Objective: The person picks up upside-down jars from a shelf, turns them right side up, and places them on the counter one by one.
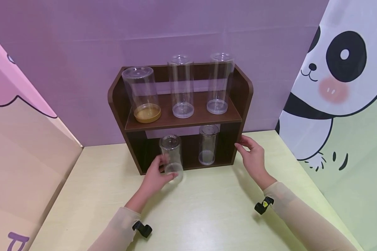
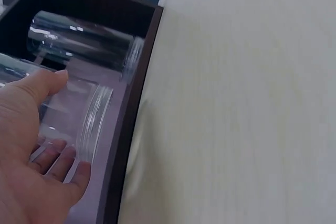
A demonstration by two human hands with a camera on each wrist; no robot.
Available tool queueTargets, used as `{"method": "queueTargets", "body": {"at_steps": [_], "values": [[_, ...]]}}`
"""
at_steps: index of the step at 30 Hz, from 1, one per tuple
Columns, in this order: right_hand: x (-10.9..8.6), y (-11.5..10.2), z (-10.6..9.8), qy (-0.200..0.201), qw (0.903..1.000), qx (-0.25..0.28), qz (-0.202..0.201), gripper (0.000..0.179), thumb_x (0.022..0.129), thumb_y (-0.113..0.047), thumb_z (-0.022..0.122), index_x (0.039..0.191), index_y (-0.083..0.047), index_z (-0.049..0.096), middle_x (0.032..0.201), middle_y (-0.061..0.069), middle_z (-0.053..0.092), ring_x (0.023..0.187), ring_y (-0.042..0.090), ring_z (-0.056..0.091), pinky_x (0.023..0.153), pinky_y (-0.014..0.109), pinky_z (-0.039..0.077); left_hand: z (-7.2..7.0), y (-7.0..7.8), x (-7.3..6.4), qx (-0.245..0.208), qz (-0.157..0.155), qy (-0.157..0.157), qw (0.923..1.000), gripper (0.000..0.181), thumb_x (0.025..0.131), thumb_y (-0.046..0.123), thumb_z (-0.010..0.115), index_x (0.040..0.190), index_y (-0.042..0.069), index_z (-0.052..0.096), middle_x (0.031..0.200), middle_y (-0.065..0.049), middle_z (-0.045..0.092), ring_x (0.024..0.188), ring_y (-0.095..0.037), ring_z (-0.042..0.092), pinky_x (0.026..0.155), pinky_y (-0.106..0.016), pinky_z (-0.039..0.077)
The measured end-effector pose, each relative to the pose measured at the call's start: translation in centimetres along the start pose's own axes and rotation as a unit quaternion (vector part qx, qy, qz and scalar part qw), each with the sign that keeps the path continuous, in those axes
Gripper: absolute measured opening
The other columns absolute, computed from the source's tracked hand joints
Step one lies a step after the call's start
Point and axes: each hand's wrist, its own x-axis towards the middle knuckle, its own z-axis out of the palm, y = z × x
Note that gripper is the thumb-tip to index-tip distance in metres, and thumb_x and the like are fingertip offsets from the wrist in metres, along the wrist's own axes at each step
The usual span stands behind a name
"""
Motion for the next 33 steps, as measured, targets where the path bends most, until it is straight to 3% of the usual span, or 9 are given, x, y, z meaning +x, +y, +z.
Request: {"method": "queueTargets", "body": {"at_steps": [8,11,14,17,20,22,26,33], "values": [[-0.2,-0.2,0.0,0.0,0.9999,-0.006,0.013,0.034,0.103,-0.007,0.079,0.137,-0.003,0.075,0.124,0.018,0.079,0.115,0.035,0.076,0.091,0.013,0.055,0.6,1.3,-1.4,0.006,0.022,-0.034,0.9991,0.072,0.085,0.006,0.097,0.143,0.005,0.054,0.142,-0.013,0.062,0.135,-0.033,0.059,0.118,-0.052,0.052],[-0.3,-0.4,0.0,0.024,0.9997,-0.009,0.003,0.036,0.104,-0.008,0.078,0.137,0.001,0.07,0.129,0.02,0.075,0.118,0.034,0.073,0.096,0.02,0.057,0.8,1.5,-1.8,0.01,0.027,-0.043,0.9986,0.073,0.084,0.006,0.098,0.143,0.005,0.055,0.141,-0.012,0.063,0.133,-0.032,0.061,0.117,-0.051,0.053],[-0.8,-1.2,0.1,0.06,0.9965,-0.019,-0.055,0.032,0.104,-0.006,0.076,0.133,0.004,0.065,0.128,0.02,0.067,0.117,0.032,0.068,0.096,0.028,0.055,1.0,1.7,-2.0,0.009,0.029,-0.05,0.9983,0.074,0.084,0.006,0.098,0.144,0.005,0.055,0.142,-0.011,0.063,0.135,-0.031,0.06,0.118,-0.05,0.052],[-1.3,-2.4,0.5,0.059,0.9848,-0.031,-0.16,0.027,0.101,0.0,0.077,0.123,0.007,0.064,0.119,0.021,0.062,0.108,0.033,0.063,0.088,0.035,0.053,1.1,1.8,-2.2,0.006,0.032,-0.056,0.9979,0.074,0.084,0.005,0.098,0.144,0.005,0.055,0.143,-0.011,0.063,0.136,-0.032,0.06,0.118,-0.051,0.052],[-1.7,-3.9,1.2,-0.011,0.9665,-0.032,-0.254,0.031,0.095,0.003,0.081,0.121,0.007,0.065,0.115,0.021,0.063,0.102,0.033,0.063,0.084,0.035,0.053,1.5,1.9,-2.3,0.002,0.04,-0.069,0.9968,0.073,0.084,0.005,0.097,0.144,0.005,0.055,0.143,-0.011,0.063,0.137,-0.033,0.059,0.117,-0.053,0.052],[-1.9,-5.2,1.7,-0.084,0.9564,-0.026,-0.279,0.04,0.092,0.002,0.084,0.128,0.004,0.065,0.121,0.018,0.064,0.106,0.033,0.063,0.087,0.038,0.055,1.8,2.0,-2.3,-0.001,0.048,-0.082,0.9955,0.073,0.085,0.005,0.097,0.145,0.005,0.055,0.144,-0.012,0.062,0.138,-0.034,0.058,0.117,-0.054,0.052],[-2.2,-7.8,2.7,-0.214,0.9431,-0.021,-0.254,0.061,0.092,-0.008,0.088,0.146,-0.005,0.059,0.137,0.013,0.06,0.123,0.029,0.06,0.1,0.046,0.056,2.6,2.3,-2.5,-0.005,0.06,-0.105,0.9926,0.073,0.085,0.007,0.097,0.145,0.005,0.056,0.145,-0.012,0.062,0.138,-0.034,0.057,0.118,-0.056,0.052],[-2.3,-11.0,3.9,-0.34,0.9238,-0.051,-0.168,0.082,0.093,-0.032,0.092,0.162,-0.018,0.05,0.146,0.0,0.054,0.132,0.02,0.057,0.109,0.047,0.056,3.6,2.7,-3.0,-0.003,0.071,-0.135,0.9883,0.074,0.085,0.011,0.097,0.147,0.008,0.055,0.145,-0.011,0.061,0.137,-0.03,0.057,0.118,-0.055,0.051]]}}
